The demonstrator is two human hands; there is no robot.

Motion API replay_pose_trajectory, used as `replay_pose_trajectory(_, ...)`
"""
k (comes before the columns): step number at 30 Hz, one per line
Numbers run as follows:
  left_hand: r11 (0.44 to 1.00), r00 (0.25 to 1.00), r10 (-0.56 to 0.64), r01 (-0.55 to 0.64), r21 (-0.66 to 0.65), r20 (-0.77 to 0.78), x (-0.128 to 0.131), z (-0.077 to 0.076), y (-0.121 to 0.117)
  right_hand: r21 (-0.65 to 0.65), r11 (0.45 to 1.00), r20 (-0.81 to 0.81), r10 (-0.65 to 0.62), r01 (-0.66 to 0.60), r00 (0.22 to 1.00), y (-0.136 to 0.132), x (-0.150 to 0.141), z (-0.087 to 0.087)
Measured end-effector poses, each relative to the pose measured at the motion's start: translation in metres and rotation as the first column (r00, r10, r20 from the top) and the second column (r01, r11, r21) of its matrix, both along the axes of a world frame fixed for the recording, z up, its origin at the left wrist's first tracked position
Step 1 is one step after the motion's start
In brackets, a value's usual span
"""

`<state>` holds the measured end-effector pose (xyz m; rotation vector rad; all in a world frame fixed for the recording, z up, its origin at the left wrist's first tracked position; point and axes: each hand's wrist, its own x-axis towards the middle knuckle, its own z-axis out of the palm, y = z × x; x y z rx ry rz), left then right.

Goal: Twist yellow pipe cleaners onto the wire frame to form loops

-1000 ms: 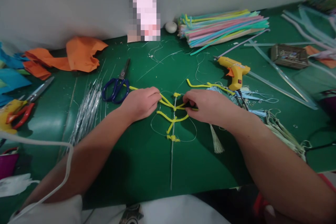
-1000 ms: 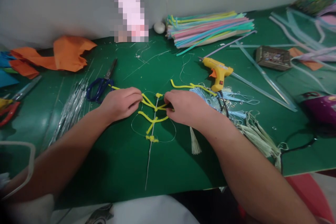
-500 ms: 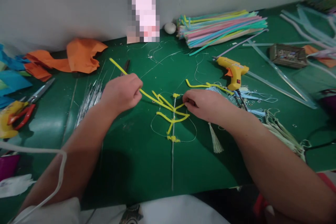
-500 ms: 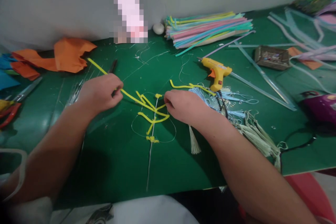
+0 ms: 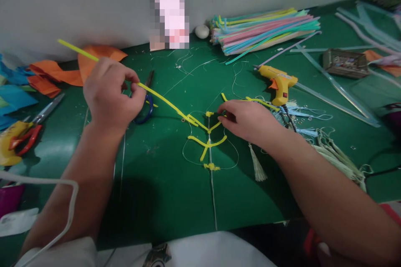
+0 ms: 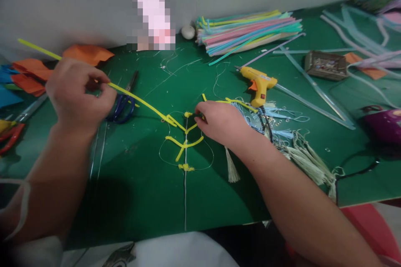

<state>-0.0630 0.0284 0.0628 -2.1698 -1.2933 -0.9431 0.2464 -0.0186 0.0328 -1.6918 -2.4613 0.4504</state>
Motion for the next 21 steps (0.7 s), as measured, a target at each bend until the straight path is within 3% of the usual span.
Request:
replay_pose_trajectory(7,1.0,0.989,0.0,-0.004,0.024,0.15,0.005,0.003,-0.003,0.153,0.988,-0.172,0.063,-0.036,0.983,-0.004,-0.003,-0.007)
replay_pose_trajectory(13,0.999,0.967,-0.039,0.039,0.006,0.251,0.012,0.002,-0.004,0.199,0.968,-0.319,0.211,-0.152,0.924,-0.008,-0.004,-0.006)
replay_pose_trajectory(17,0.999,0.961,-0.015,0.005,0.035,0.275,0.013,0.005,-0.005,0.201,0.957,-0.317,0.266,-0.21,0.91,-0.009,-0.006,-0.005)
replay_pose_trajectory(21,0.996,0.971,-0.018,-0.004,0.088,0.239,0.012,0.007,-0.007,0.221,0.962,-0.295,0.222,-0.16,0.929,-0.011,-0.011,-0.007)
